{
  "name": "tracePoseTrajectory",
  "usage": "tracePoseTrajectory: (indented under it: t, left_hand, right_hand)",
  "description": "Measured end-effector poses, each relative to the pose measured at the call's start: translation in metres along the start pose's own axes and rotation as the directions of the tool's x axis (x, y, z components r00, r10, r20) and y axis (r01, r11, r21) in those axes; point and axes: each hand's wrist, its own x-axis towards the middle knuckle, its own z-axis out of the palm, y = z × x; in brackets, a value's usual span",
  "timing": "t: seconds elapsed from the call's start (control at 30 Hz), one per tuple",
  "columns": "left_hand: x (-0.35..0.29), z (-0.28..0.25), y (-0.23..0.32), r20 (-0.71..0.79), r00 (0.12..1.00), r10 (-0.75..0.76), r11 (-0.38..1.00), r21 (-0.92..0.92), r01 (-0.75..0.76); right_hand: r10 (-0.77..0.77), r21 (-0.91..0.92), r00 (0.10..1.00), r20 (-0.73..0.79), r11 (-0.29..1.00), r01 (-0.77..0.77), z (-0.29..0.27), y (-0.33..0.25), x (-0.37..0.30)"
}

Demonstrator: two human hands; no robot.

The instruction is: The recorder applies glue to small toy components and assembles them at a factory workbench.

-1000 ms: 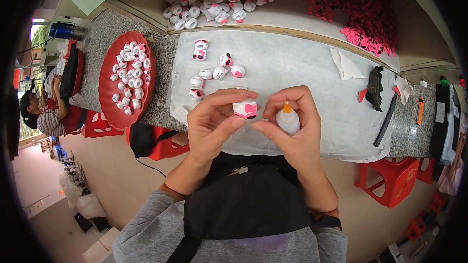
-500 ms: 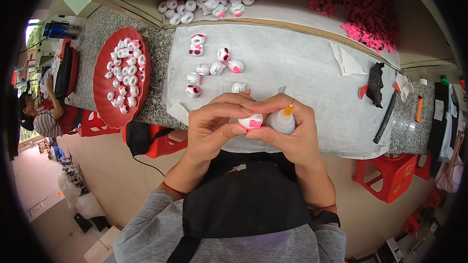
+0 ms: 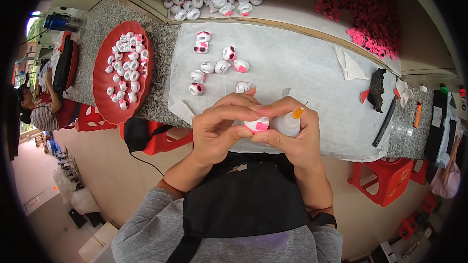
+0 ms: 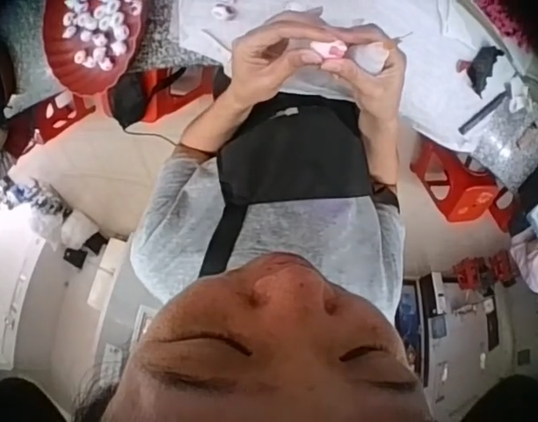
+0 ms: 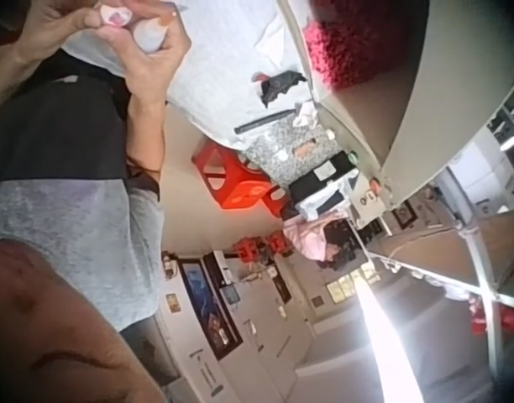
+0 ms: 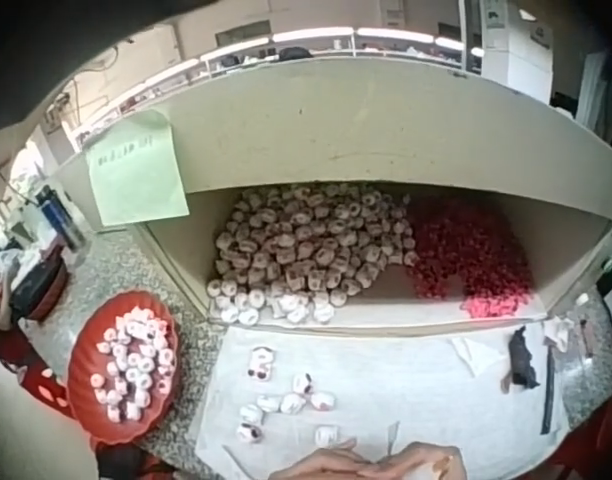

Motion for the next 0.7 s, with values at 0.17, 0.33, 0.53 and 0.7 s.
tracePoseTrajectory:
  t: [0.17, 0.33, 0.53, 0.7]
  left_hand:
    - [-0.001, 0.002, -0.002, -0.026, 1.000, -0.004, 1.000, 0.005, 0.004]
    - [-0.003, 0.002, -0.002, -0.069, 0.979, -0.193, 0.967, -0.184, 0.178]
    - [-0.002, 0.004, -0.003, -0.073, 0.988, -0.138, 0.986, -0.104, 0.130]
    - [0.019, -0.008, -0.008, 0.017, 0.994, -0.107, 0.965, 0.241, 0.100]
  right_hand:
    - [-0.028, -0.035, 1.000, 0.013, 0.999, 0.028, 0.001, 0.000, 0.003]
    - [0.055, -0.007, 0.998, 0.030, 0.998, -0.055, 0.001, -0.004, 0.007]
    - [0.016, -0.036, 1.000, -0.005, 0.999, -0.016, 0.000, 0.000, 0.005]
    - [0.079, -0.132, 0.997, -0.018, 0.988, -0.080, -0.015, -0.004, 0.011]
